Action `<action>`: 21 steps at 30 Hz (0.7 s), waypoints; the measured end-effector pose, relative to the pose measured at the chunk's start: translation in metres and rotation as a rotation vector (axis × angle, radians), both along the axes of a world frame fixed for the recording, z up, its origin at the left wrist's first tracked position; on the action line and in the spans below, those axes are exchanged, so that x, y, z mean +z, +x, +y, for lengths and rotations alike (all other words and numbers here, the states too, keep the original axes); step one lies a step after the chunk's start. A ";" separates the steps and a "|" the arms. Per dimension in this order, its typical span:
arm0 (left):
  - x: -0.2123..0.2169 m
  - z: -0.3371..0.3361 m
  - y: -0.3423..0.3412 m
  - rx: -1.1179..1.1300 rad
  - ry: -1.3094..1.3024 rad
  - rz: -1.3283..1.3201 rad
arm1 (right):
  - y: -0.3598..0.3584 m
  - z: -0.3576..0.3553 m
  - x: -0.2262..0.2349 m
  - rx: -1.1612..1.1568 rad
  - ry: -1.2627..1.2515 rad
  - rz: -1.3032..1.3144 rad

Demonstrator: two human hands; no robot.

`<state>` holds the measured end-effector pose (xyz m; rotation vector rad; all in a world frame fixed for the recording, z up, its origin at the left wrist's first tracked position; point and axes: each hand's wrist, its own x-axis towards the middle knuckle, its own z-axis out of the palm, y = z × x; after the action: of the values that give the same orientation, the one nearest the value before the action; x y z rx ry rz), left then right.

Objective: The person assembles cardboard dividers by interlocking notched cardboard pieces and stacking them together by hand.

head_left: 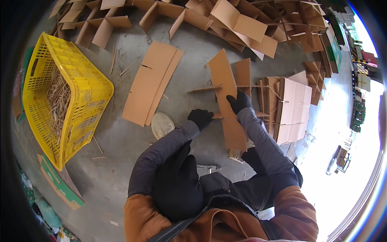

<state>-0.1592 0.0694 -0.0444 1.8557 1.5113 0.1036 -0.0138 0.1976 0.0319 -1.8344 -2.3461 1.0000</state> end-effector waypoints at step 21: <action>0.011 0.009 -0.005 0.046 -0.086 -0.076 | -0.049 -0.041 -0.049 -0.268 0.083 -0.238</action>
<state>-0.1642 0.0786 -0.0334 1.7305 1.4833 0.1276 -0.0627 0.1568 -0.0174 -2.2662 -2.1330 0.6791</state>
